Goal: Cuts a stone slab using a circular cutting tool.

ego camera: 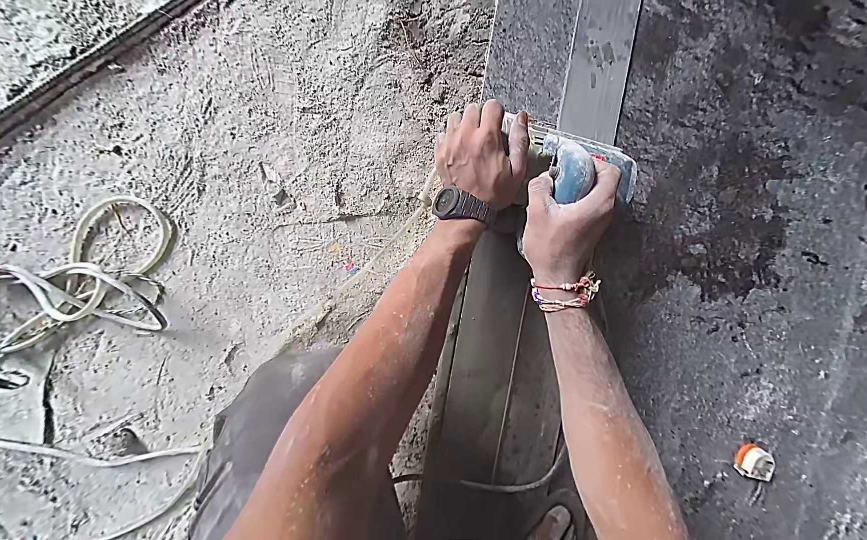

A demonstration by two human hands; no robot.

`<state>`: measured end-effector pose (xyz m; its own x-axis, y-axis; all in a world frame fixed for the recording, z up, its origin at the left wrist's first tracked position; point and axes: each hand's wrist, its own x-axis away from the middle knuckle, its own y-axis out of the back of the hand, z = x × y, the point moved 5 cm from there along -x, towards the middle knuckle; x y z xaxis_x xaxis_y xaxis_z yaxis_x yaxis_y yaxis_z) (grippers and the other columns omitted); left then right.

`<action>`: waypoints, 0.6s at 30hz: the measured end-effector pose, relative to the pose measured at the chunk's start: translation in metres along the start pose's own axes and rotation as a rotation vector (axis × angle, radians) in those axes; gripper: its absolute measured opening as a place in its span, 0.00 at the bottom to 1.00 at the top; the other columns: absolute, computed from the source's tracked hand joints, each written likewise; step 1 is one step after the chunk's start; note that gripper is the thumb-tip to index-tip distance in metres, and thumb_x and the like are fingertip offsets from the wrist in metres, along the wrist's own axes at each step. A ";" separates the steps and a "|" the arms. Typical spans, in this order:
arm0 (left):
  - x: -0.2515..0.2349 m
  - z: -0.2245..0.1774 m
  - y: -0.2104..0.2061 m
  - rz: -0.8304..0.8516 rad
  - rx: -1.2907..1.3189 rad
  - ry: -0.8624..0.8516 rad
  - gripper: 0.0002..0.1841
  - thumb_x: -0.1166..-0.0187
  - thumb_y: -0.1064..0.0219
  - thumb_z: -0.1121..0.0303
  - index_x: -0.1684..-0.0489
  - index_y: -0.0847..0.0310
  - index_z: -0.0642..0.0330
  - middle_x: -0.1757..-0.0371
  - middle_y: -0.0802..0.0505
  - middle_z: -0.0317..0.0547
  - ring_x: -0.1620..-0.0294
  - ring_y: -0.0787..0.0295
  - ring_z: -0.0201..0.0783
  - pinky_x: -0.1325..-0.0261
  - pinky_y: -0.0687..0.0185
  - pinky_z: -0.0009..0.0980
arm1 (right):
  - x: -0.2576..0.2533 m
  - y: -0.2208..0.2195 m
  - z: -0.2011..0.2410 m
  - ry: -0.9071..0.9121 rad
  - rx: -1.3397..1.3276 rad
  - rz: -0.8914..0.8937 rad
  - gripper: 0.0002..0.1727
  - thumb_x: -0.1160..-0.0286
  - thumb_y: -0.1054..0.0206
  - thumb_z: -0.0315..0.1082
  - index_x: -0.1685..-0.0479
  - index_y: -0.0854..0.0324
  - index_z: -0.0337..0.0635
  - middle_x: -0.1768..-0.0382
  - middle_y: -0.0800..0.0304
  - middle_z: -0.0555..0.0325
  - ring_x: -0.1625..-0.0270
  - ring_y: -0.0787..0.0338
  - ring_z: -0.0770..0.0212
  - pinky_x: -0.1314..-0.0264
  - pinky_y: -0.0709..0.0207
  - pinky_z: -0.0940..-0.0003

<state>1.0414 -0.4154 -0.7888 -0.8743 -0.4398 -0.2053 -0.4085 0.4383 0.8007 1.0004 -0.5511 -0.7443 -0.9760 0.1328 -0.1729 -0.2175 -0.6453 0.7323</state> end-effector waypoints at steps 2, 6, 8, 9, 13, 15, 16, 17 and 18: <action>-0.002 -0.001 0.002 0.009 0.014 0.007 0.27 0.12 0.54 0.46 0.64 0.16 0.59 0.62 0.10 0.52 0.52 0.11 0.54 0.57 0.21 0.49 | -0.004 -0.001 0.001 0.011 0.000 0.004 0.25 0.26 0.31 0.38 0.33 0.27 0.36 0.55 0.12 0.45 0.59 0.09 0.54 0.60 0.16 0.56; 0.000 0.000 0.003 0.032 0.003 0.023 0.27 0.12 0.54 0.46 0.62 0.15 0.58 0.61 0.10 0.52 0.51 0.10 0.54 0.55 0.20 0.50 | -0.001 0.001 -0.003 -0.008 0.022 0.068 0.29 0.25 0.30 0.43 0.29 0.30 0.39 0.55 0.13 0.46 0.61 0.10 0.53 0.63 0.18 0.55; 0.000 -0.001 0.003 0.034 -0.002 0.035 0.27 0.12 0.54 0.46 0.61 0.15 0.58 0.59 0.09 0.53 0.49 0.10 0.55 0.54 0.20 0.51 | -0.002 0.003 -0.006 0.029 0.041 0.112 0.33 0.26 0.29 0.48 0.26 0.32 0.39 0.55 0.13 0.45 0.61 0.10 0.53 0.63 0.17 0.55; 0.000 -0.001 0.003 0.039 -0.005 0.043 0.27 0.12 0.54 0.46 0.60 0.14 0.59 0.58 0.09 0.54 0.48 0.10 0.55 0.54 0.19 0.51 | -0.004 0.005 -0.008 0.070 0.055 0.147 0.36 0.26 0.29 0.53 0.26 0.33 0.39 0.57 0.14 0.46 0.63 0.11 0.54 0.64 0.18 0.55; 0.001 0.001 0.001 0.025 0.009 0.039 0.28 0.12 0.56 0.46 0.59 0.15 0.60 0.58 0.09 0.55 0.47 0.11 0.57 0.53 0.19 0.52 | -0.013 0.028 -0.029 0.320 0.219 0.389 0.53 0.22 0.56 0.78 0.22 0.35 0.33 0.49 0.11 0.43 0.54 0.07 0.50 0.57 0.14 0.48; 0.000 0.001 0.001 0.016 0.025 0.036 0.28 0.12 0.56 0.46 0.59 0.15 0.60 0.59 0.10 0.56 0.48 0.11 0.58 0.54 0.20 0.54 | -0.007 0.049 -0.061 0.406 0.289 0.410 0.53 0.19 0.64 0.76 0.31 0.27 0.29 0.46 0.14 0.40 0.50 0.09 0.48 0.52 0.13 0.48; 0.000 0.002 0.001 0.021 0.032 0.039 0.29 0.12 0.56 0.46 0.59 0.15 0.60 0.59 0.09 0.56 0.48 0.11 0.59 0.54 0.20 0.54 | -0.001 0.062 -0.083 0.372 0.343 0.422 0.50 0.18 0.61 0.74 0.34 0.24 0.29 0.44 0.14 0.37 0.47 0.09 0.45 0.48 0.14 0.47; 0.001 0.002 0.002 0.028 0.036 0.046 0.29 0.12 0.56 0.45 0.58 0.15 0.60 0.57 0.09 0.57 0.47 0.11 0.59 0.53 0.20 0.54 | 0.006 0.075 -0.105 0.287 0.417 0.463 0.46 0.17 0.54 0.70 0.34 0.24 0.28 0.41 0.16 0.33 0.43 0.10 0.41 0.42 0.15 0.45; 0.001 0.003 0.002 0.035 0.037 0.050 0.29 0.12 0.56 0.45 0.58 0.15 0.59 0.57 0.09 0.56 0.46 0.11 0.58 0.52 0.20 0.54 | 0.014 0.086 -0.126 0.159 0.503 0.537 0.42 0.19 0.44 0.65 0.34 0.23 0.28 0.38 0.17 0.30 0.40 0.11 0.38 0.37 0.17 0.43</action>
<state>1.0387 -0.4126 -0.7889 -0.8744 -0.4620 -0.1481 -0.3878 0.4821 0.7856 0.9694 -0.6997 -0.7665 -0.9443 -0.2377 0.2276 0.2699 -0.1638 0.9488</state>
